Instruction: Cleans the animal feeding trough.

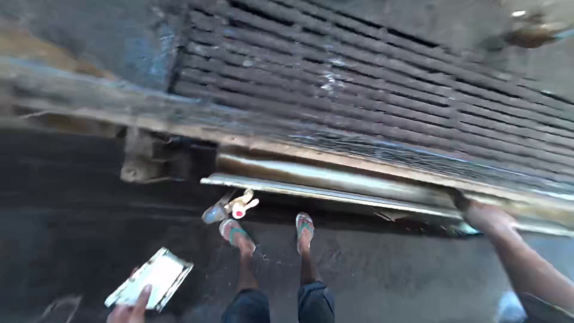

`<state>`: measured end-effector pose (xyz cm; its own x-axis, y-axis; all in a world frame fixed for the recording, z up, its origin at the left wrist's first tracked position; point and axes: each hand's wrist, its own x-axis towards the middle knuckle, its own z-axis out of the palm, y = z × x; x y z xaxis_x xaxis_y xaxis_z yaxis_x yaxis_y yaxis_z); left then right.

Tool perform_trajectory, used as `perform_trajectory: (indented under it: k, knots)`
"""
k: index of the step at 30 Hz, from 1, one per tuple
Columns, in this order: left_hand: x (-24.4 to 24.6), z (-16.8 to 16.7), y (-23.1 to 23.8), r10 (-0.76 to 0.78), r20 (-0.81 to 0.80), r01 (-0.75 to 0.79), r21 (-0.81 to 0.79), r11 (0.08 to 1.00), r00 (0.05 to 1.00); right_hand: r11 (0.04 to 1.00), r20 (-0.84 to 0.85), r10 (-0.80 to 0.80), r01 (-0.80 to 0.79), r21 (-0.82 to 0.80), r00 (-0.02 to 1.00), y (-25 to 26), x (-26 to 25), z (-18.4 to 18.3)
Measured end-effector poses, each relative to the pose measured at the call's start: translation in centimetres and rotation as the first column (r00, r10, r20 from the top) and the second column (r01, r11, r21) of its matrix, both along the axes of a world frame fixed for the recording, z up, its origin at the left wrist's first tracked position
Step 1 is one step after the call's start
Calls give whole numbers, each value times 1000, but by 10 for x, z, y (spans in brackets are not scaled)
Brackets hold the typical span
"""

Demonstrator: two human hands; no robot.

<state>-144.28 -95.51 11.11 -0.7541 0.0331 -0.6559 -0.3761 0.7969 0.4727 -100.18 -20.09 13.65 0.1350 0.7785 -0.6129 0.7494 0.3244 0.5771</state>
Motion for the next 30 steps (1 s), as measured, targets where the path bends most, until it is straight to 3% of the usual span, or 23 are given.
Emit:
perform_trajectory:
  k: [3,6,10,12,17,21,25,28,30]
  knots:
    - [22,11,2,133,-52,-134,-29,991,990,998,110,26,-20,-53,994,42,36,-48]
    - [34,16,-3,212,-84,-212,5,977,974,986,164,109,-86,-142,980,26,3,-58]
    - [42,22,-11,285,-71,-285,15,958,956,919,-139,232,-264,-294,963,-21,-61,-29]
    - [41,21,-15,319,-75,-318,29,948,945,864,-242,264,-340,-370,934,-47,-113,-26]
    - [17,36,-21,396,-90,-389,85,917,914,743,-305,322,-439,-505,896,-142,-276,-18]
    - [10,41,-42,443,-132,-416,191,889,887,689,-389,327,-499,-525,861,-229,-404,-18]
    - [9,43,-63,433,-151,-420,111,901,889,619,-552,313,-607,-499,773,-318,-528,-8]
    - [5,44,-75,445,-164,-436,91,895,880,515,-720,166,-682,-520,674,-337,-575,-37]
    - [2,45,-81,456,-153,-438,136,889,877,497,-820,66,-731,-467,569,-324,-563,-43]
